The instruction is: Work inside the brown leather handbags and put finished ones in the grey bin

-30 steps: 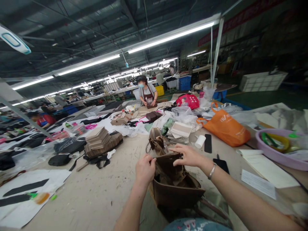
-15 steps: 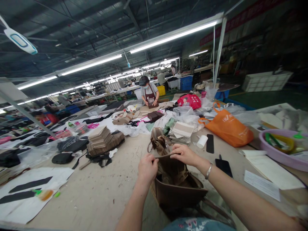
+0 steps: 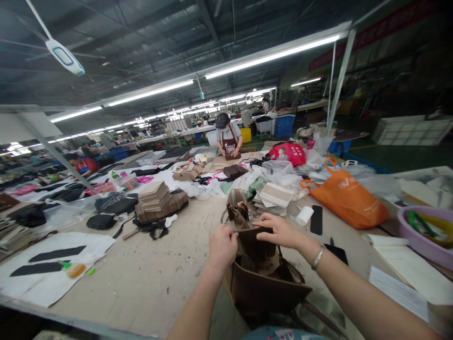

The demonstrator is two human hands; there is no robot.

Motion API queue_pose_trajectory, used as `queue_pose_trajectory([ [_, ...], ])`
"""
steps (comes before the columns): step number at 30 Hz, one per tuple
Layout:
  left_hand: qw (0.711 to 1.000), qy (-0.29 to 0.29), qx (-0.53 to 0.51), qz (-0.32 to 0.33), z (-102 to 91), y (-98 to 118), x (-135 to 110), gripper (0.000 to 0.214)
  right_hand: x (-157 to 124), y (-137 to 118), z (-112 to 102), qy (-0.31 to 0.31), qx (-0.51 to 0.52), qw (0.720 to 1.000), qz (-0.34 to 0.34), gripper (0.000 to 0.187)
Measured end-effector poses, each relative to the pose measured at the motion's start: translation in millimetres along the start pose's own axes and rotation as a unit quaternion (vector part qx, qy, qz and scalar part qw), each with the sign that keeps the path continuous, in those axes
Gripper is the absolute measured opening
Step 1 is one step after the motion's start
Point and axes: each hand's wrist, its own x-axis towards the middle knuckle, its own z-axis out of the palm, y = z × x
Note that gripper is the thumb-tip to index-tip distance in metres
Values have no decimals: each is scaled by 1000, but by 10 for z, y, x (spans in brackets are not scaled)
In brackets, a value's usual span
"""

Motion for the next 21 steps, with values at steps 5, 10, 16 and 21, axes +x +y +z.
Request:
queue_pose_trajectory([
  [5, 1000, 7, 5, 5, 20, -9, -11, 20, 154, -171, 77, 42, -119, 992, -18, 36],
  [10, 1000, 7, 1, 3, 6, -20, -24, 20, 289, -284, 187, 1, -157, 987, -38, 33],
  [16, 999, 11, -46, 2, -118, 28, -201, 18, 277, -304, 201, 12, -197, 980, -2, 34],
  [21, 998, -30, -61, -13, -217, 5, -302, 36, 283, -324, 182, -1, -202, 979, 12, 33],
])
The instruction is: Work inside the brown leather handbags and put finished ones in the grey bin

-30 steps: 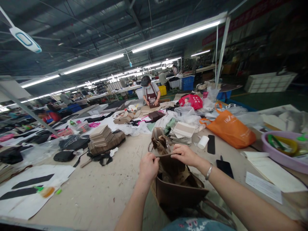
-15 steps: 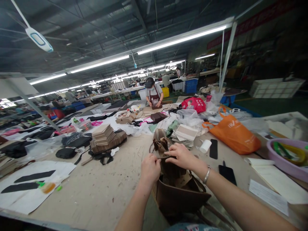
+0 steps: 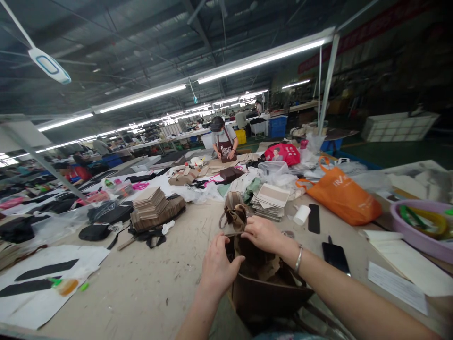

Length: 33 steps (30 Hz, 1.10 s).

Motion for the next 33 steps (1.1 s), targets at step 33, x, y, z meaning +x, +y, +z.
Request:
queue_pose_trajectory([
  [33, 977, -145, 66, 141, -273, -173, 519, 9, -205, 54, -24, 6, 4, 997, 83, 32],
])
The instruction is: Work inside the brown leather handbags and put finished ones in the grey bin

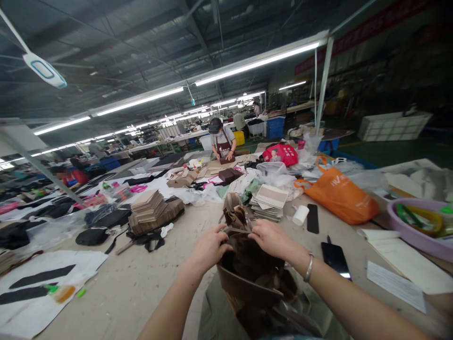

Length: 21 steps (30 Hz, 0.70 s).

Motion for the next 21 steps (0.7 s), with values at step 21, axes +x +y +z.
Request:
queue_pose_trajectory([
  [21, 987, 119, -107, 27, 268, -119, 112, 16, 7, 35, -104, -27, 6, 998, -56, 45],
])
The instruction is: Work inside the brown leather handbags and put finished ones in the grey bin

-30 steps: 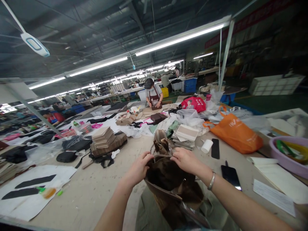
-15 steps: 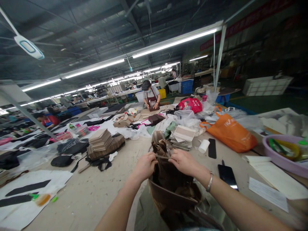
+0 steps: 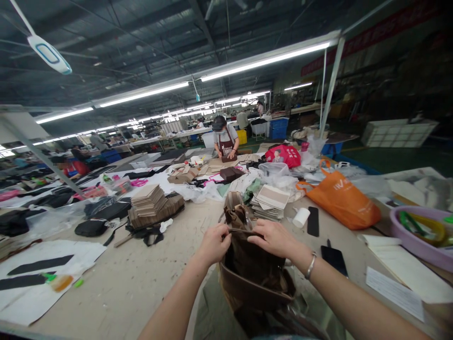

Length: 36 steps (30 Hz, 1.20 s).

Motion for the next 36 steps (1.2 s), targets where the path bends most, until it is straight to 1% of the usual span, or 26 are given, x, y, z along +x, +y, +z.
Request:
queue_pose_trajectory([
  [2, 1000, 4, 2, -5, 4, -9, 4, 16, 26, -37, -20, 0, 1, 1000, 2, 44],
  [7, 999, 13, 18, -30, 23, -18, 7, 17, 149, -171, 1, 19, -23, 999, 34, 38],
  [13, 999, 18, 16, -32, 15, -16, -13, 17, 290, -302, 115, -7, -18, 999, 33, 30],
  [18, 999, 26, 14, -39, 27, -25, -27, 16, 341, -304, 167, -4, -6, 999, 51, 30],
  [23, 998, 35, 2, -50, 53, -14, -7, 17, 339, -289, 178, 6, -18, 999, 48, 33],
  [26, 997, 36, -31, -57, 21, 14, -31, 15, 335, -295, 172, 16, -28, 999, 40, 32],
  [28, 994, 43, -68, -79, -11, 53, -96, 9, 339, -301, 165, 18, -28, 999, 38, 30],
  [29, 990, 53, -84, -96, -20, 78, -146, 20, 343, -305, 161, 16, -26, 999, 38, 29],
  [31, 983, 72, -102, -134, -11, 136, -272, 52, 355, -312, 154, 9, -19, 999, 40, 29],
  [32, 980, 75, -108, -152, 10, 165, -340, 67, 362, -315, 152, 6, -15, 999, 42, 29],
  [33, 977, 69, -118, -166, 37, 190, -405, 77, 369, -315, 149, 4, -13, 999, 43, 29],
  [34, 973, 53, -136, -177, 66, 209, -463, 82, 375, -313, 145, 4, -11, 999, 44, 29],
  [36, 964, 11, -186, -188, 102, 212, -536, 83, 381, -299, 132, 5, -8, 999, 42, 30],
])
